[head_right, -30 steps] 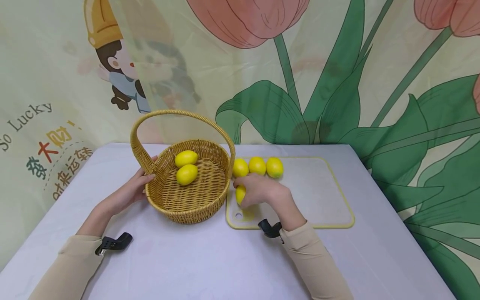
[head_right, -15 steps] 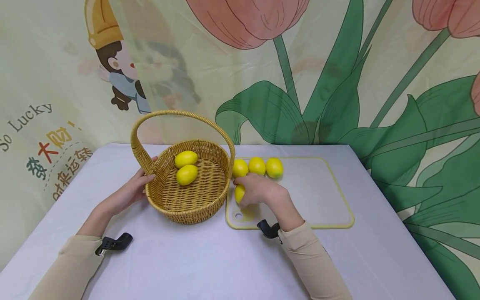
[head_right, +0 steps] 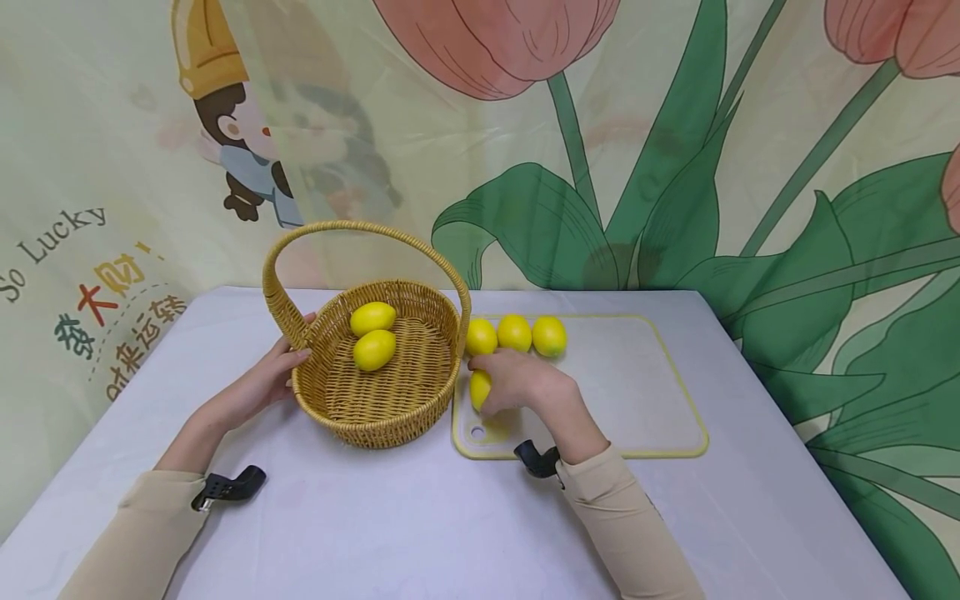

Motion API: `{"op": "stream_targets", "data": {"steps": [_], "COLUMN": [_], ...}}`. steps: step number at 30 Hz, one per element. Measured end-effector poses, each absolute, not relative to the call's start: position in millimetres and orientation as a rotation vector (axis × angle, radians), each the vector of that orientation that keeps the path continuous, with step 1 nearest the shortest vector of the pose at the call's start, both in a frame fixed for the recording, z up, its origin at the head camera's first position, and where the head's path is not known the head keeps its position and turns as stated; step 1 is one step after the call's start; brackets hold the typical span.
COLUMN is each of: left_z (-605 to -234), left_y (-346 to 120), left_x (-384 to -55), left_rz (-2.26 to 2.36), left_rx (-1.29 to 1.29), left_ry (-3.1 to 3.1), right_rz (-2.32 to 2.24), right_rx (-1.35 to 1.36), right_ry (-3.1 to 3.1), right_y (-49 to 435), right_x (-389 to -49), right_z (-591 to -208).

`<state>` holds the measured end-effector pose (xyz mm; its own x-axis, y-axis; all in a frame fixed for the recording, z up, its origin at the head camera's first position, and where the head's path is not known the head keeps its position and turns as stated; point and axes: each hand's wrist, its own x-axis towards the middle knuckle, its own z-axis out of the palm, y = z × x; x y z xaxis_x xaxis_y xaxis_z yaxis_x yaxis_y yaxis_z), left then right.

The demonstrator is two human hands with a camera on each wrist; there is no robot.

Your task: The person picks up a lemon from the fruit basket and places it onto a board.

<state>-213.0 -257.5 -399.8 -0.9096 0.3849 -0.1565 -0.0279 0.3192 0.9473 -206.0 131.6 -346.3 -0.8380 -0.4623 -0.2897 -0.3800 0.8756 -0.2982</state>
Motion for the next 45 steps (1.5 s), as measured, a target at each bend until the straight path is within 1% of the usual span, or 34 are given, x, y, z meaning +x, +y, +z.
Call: {"op": "stream_targets", "data": {"steps": [18,22,33,37,45], "left_z": [-400,-400,-400,-400,-400], "left_y": [-258,-257,-258,-258,-257], "left_x": [-213,-213,-213,-213,-213], "left_rz": [1.612,1.608,1.621,1.62,1.624], "left_rx": [0.297,0.28,0.301,0.294,0.282], "left_ry": [2.241,2.242,2.234,2.234,2.228], "right_rz": [-0.344,-0.372,-0.513,-0.515,-0.493], "right_rx": [-0.619,-0.652,-0.612,-0.639,-0.779], "right_ry": [2.682,2.689,2.683,2.705,2.762], "right_y": [133,134,140,140,133], "right_x": [-205,-203,-192,-186,-175], "right_z": [-344,-339,-322,-317,-305]}}
